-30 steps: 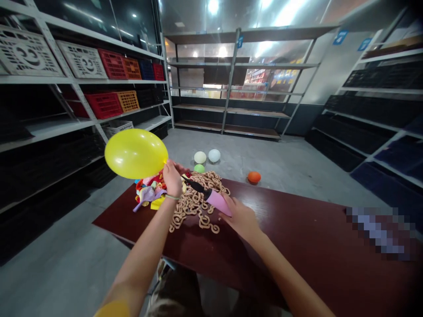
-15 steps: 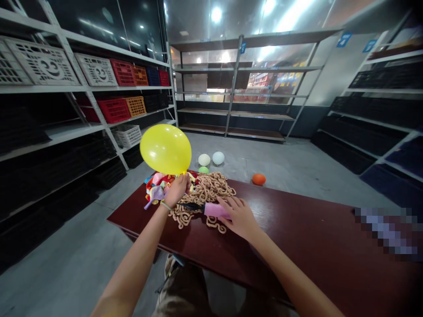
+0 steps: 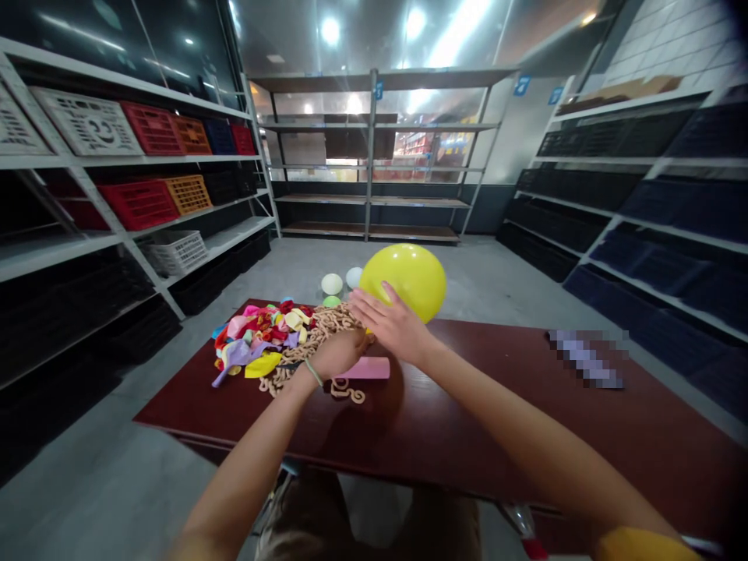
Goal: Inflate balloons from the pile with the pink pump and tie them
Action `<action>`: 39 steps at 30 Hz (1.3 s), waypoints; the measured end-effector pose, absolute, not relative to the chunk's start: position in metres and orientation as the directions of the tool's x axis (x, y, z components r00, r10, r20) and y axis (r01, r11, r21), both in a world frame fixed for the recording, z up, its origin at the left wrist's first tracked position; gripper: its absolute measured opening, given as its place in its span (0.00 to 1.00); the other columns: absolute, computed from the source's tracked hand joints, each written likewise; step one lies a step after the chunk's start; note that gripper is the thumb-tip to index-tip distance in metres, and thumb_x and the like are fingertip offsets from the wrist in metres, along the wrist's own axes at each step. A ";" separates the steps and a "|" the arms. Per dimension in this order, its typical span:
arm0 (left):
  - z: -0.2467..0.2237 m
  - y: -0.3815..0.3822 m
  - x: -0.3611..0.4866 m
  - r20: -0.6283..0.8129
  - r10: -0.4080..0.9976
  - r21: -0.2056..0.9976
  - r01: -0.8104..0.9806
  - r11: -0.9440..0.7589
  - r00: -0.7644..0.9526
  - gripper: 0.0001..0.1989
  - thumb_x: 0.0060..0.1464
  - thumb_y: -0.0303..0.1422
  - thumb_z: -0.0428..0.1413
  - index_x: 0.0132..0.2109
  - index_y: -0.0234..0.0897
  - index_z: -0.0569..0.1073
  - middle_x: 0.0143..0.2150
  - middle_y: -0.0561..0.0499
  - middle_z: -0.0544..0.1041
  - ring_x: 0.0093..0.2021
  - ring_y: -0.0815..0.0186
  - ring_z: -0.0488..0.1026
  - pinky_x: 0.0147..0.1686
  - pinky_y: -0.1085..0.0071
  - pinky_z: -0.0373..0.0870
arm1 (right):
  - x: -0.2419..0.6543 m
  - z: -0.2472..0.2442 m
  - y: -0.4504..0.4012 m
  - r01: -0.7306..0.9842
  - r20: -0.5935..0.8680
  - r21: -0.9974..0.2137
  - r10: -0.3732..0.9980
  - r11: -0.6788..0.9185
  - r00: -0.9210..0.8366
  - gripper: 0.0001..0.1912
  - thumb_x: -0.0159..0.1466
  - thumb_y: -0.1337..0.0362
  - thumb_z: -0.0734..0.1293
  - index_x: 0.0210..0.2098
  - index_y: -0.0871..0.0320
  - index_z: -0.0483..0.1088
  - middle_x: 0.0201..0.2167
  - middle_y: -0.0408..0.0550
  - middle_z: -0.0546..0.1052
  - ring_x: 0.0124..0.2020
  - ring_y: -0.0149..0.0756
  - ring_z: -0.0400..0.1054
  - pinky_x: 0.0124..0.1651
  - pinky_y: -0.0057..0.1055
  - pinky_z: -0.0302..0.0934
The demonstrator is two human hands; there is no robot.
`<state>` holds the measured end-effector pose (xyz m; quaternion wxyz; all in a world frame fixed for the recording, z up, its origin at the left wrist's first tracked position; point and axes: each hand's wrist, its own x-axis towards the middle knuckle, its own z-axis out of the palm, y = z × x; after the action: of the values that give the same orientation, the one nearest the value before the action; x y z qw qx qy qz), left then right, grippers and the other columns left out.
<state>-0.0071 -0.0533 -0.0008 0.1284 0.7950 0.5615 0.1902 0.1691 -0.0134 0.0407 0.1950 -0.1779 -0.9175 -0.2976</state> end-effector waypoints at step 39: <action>-0.050 -0.056 -0.089 0.125 0.855 0.983 -0.055 -0.175 -0.504 0.17 0.47 0.45 0.63 0.34 0.34 0.76 0.29 0.51 0.77 0.30 0.67 0.73 0.36 0.69 0.73 | 0.153 -0.038 0.029 0.718 0.474 -0.040 0.645 0.695 -0.599 0.13 0.69 0.60 0.62 0.51 0.54 0.71 0.47 0.53 0.76 0.52 0.46 0.67 0.55 0.44 0.58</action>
<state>-0.0892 -0.0559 -0.0499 0.3377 0.3663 0.5461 0.6735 0.1526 0.0293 -0.0378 0.2329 -0.3826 -0.8907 -0.0776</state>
